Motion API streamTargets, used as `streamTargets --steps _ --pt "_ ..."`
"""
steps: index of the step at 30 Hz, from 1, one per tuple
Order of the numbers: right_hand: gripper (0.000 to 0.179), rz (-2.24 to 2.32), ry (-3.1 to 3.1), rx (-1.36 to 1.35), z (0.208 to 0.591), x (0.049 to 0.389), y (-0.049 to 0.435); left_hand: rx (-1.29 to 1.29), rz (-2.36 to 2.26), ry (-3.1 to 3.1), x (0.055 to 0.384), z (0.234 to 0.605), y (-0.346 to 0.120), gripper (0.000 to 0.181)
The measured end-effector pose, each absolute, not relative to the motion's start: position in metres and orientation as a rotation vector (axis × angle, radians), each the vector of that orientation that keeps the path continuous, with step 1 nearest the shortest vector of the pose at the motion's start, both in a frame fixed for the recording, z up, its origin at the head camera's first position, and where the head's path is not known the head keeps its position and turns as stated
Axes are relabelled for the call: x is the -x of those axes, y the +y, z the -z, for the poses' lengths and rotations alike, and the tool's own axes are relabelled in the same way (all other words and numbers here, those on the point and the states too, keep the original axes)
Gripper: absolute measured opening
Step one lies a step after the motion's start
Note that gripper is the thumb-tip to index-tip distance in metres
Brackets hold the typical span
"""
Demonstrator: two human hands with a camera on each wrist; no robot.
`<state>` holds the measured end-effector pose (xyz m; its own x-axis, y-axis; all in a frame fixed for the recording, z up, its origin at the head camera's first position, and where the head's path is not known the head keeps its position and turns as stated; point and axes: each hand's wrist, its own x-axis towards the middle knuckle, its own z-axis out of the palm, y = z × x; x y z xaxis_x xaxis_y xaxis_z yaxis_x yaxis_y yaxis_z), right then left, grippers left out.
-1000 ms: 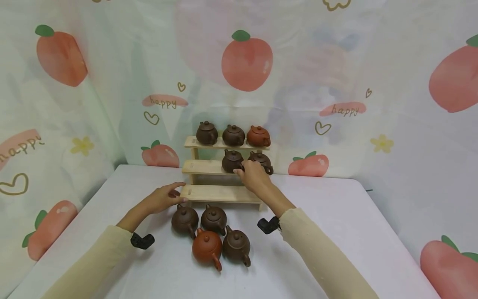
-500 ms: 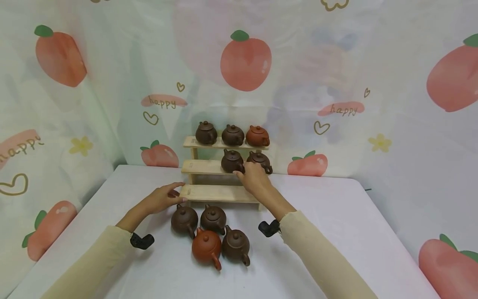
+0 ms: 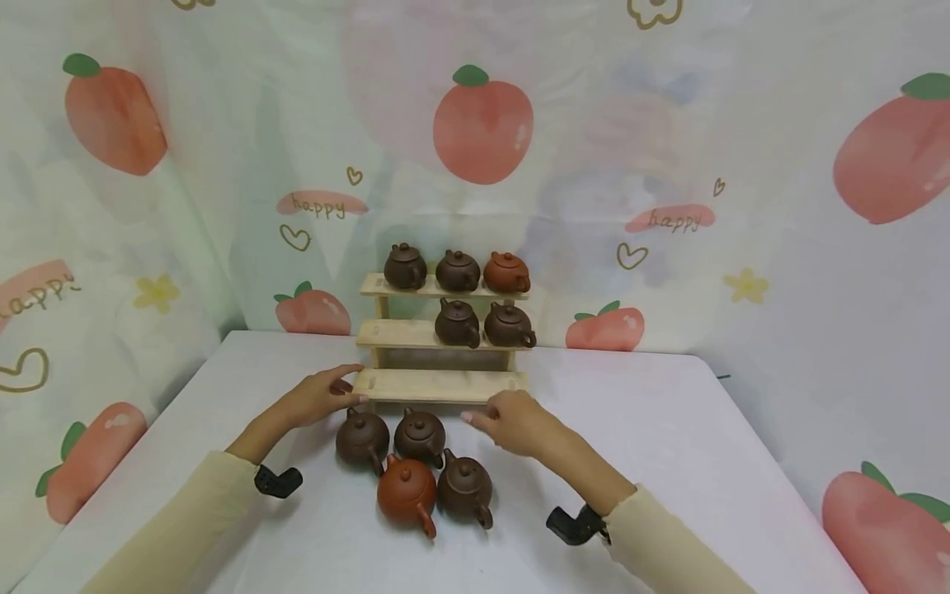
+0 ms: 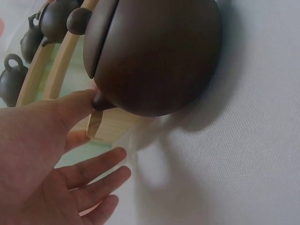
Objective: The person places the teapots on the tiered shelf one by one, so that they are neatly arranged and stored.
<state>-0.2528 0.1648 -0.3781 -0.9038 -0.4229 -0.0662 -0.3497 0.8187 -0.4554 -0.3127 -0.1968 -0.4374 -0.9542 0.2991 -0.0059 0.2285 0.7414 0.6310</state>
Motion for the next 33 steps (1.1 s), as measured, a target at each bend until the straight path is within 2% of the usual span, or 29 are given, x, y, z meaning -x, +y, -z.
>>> streamTargets --steps 6,14,17,24,33 --pt "0.066 0.569 2.602 0.508 0.381 0.213 0.168 -0.428 -1.009 2.832 0.312 0.439 -0.201 0.074" --pt "0.058 0.673 2.673 0.508 0.39 0.19 0.168 -0.392 -1.005 2.816 0.313 0.445 -0.201 0.074" --pt "0.064 0.676 2.765 0.445 0.396 0.183 0.163 -0.396 -1.022 2.812 0.313 0.443 -0.201 0.074" --pt "0.088 0.688 2.839 0.365 0.391 0.162 0.159 -0.409 -1.018 2.809 0.313 0.439 -0.198 0.074" --pt "0.116 0.452 3.085 0.587 0.4 0.129 0.146 -0.418 -1.007 2.826 0.312 0.439 -0.198 0.074"
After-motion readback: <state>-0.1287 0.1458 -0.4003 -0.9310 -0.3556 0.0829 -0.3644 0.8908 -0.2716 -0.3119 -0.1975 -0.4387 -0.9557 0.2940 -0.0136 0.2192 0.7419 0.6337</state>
